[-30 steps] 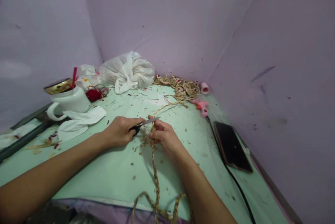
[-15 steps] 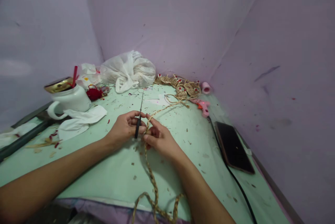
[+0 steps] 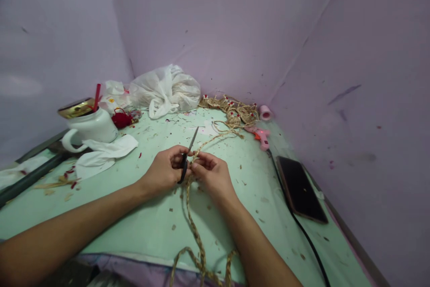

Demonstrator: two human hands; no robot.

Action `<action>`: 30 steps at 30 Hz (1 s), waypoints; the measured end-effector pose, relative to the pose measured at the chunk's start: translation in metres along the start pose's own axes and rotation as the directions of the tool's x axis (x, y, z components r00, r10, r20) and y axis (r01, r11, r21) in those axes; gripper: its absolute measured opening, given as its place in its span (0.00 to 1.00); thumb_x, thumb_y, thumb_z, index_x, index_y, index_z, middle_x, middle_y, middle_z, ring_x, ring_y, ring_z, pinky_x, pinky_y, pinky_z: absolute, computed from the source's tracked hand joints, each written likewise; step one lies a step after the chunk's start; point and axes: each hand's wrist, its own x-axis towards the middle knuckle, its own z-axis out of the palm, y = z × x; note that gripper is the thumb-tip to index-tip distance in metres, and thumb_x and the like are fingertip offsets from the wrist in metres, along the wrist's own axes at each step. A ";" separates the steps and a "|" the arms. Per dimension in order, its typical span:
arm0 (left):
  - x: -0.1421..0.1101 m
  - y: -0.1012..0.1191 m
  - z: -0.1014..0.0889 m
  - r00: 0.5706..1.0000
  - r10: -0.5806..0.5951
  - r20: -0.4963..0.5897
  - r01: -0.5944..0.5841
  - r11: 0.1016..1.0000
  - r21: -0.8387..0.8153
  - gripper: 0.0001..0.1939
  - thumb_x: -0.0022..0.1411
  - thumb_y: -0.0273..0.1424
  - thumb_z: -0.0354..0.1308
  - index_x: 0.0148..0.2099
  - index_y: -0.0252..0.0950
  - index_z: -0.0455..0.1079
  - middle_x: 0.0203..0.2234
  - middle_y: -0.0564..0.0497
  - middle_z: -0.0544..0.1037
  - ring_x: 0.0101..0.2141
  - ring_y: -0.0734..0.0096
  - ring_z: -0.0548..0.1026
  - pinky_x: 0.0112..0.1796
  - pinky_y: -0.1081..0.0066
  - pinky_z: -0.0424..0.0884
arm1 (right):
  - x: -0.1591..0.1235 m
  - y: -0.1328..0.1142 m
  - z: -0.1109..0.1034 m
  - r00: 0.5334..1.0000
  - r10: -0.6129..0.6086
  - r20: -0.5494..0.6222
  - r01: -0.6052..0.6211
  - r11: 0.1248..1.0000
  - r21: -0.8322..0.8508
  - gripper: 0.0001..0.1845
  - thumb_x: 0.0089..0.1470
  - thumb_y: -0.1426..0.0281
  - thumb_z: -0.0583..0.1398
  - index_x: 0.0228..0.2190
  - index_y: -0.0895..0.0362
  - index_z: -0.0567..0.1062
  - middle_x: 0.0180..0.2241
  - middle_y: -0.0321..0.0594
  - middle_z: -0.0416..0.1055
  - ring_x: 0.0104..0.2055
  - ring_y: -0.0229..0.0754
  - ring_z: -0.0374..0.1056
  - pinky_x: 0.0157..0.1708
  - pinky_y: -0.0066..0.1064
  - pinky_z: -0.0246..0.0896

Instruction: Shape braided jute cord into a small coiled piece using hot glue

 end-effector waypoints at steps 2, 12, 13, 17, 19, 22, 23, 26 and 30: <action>0.000 -0.002 -0.002 1.000 0.004 0.017 -0.005 0.998 0.059 0.15 0.45 0.25 0.57 0.39 0.34 0.65 0.22 0.56 0.71 0.24 0.76 0.70 0.25 0.78 0.65 | 0.001 0.000 -0.003 0.999 -0.019 -0.037 0.019 1.000 0.004 0.21 0.31 0.71 0.69 0.34 0.60 0.77 0.21 0.34 0.70 0.24 0.35 0.65 0.26 0.29 0.60; 0.002 0.000 -0.029 0.986 0.149 0.077 -0.157 0.656 0.738 0.18 0.47 0.28 0.54 0.44 0.41 0.67 0.29 0.55 0.75 0.28 0.72 0.71 0.29 0.74 0.64 | 0.000 -0.009 -0.009 0.997 -0.066 -0.028 0.069 0.987 0.148 0.22 0.32 0.72 0.69 0.36 0.53 0.78 0.30 0.34 0.69 0.28 0.33 0.64 0.30 0.29 0.65; 0.002 -0.001 -0.030 0.982 0.159 0.098 -0.179 0.639 0.748 0.19 0.47 0.28 0.53 0.44 0.41 0.67 0.29 0.55 0.75 0.28 0.71 0.71 0.30 0.74 0.64 | 0.000 -0.011 -0.009 0.998 -0.056 -0.015 0.058 0.985 0.160 0.23 0.32 0.72 0.69 0.37 0.53 0.78 0.31 0.33 0.68 0.28 0.33 0.63 0.30 0.28 0.65; 0.007 -0.007 -0.032 0.980 0.186 0.077 -0.188 0.708 0.681 0.19 0.46 0.27 0.54 0.44 0.40 0.68 0.29 0.54 0.75 0.30 0.70 0.71 0.31 0.73 0.65 | -0.003 -0.017 -0.010 0.998 -0.017 0.067 0.003 0.979 0.202 0.24 0.34 0.73 0.69 0.39 0.52 0.77 0.30 0.32 0.67 0.27 0.30 0.62 0.30 0.25 0.64; 0.011 -0.009 -0.031 0.988 0.152 -0.006 -0.129 0.856 0.501 0.18 0.46 0.29 0.55 0.43 0.37 0.67 0.28 0.53 0.74 0.29 0.70 0.71 0.31 0.73 0.66 | -0.004 -0.018 -0.009 0.989 0.021 0.145 -0.050 0.979 0.199 0.23 0.35 0.73 0.69 0.38 0.53 0.77 0.29 0.32 0.67 0.26 0.31 0.62 0.30 0.25 0.64; 0.017 -0.006 -0.028 0.995 -0.014 -0.096 0.025 0.993 0.113 0.22 0.43 0.32 0.60 0.43 0.33 0.65 0.22 0.53 0.73 0.24 0.72 0.70 0.26 0.74 0.65 | -0.006 -0.014 -0.006 0.962 0.080 0.262 -0.122 0.982 0.147 0.21 0.37 0.72 0.68 0.38 0.56 0.77 0.27 0.33 0.66 0.27 0.33 0.63 0.30 0.27 0.63; 0.018 -0.005 -0.027 0.992 -0.067 -0.104 0.070 0.997 0.025 0.24 0.41 0.33 0.62 0.43 0.32 0.64 0.20 0.54 0.72 0.23 0.73 0.70 0.24 0.75 0.64 | -0.007 -0.012 -0.005 0.953 0.093 0.290 -0.133 0.983 0.123 0.20 0.37 0.72 0.68 0.38 0.56 0.77 0.27 0.33 0.67 0.27 0.33 0.63 0.30 0.28 0.63; 0.019 -0.002 -0.026 0.986 -0.126 -0.109 0.121 0.991 -0.049 0.25 0.42 0.34 0.62 0.44 0.31 0.63 0.18 0.55 0.71 0.21 0.74 0.69 0.23 0.76 0.62 | -0.008 -0.007 -0.002 0.938 0.104 0.331 -0.130 0.990 0.058 0.21 0.39 0.71 0.67 0.39 0.56 0.77 0.27 0.34 0.67 0.28 0.34 0.62 0.31 0.29 0.62; 0.012 0.000 -0.033 0.994 0.105 -0.024 -0.088 0.923 0.374 0.19 0.46 0.30 0.56 0.44 0.34 0.66 0.24 0.53 0.73 0.25 0.72 0.71 0.28 0.74 0.64 | -0.008 -0.005 -0.002 0.961 0.065 0.267 -0.076 0.997 0.030 0.23 0.38 0.71 0.67 0.41 0.55 0.76 0.27 0.35 0.67 0.28 0.35 0.62 0.30 0.29 0.60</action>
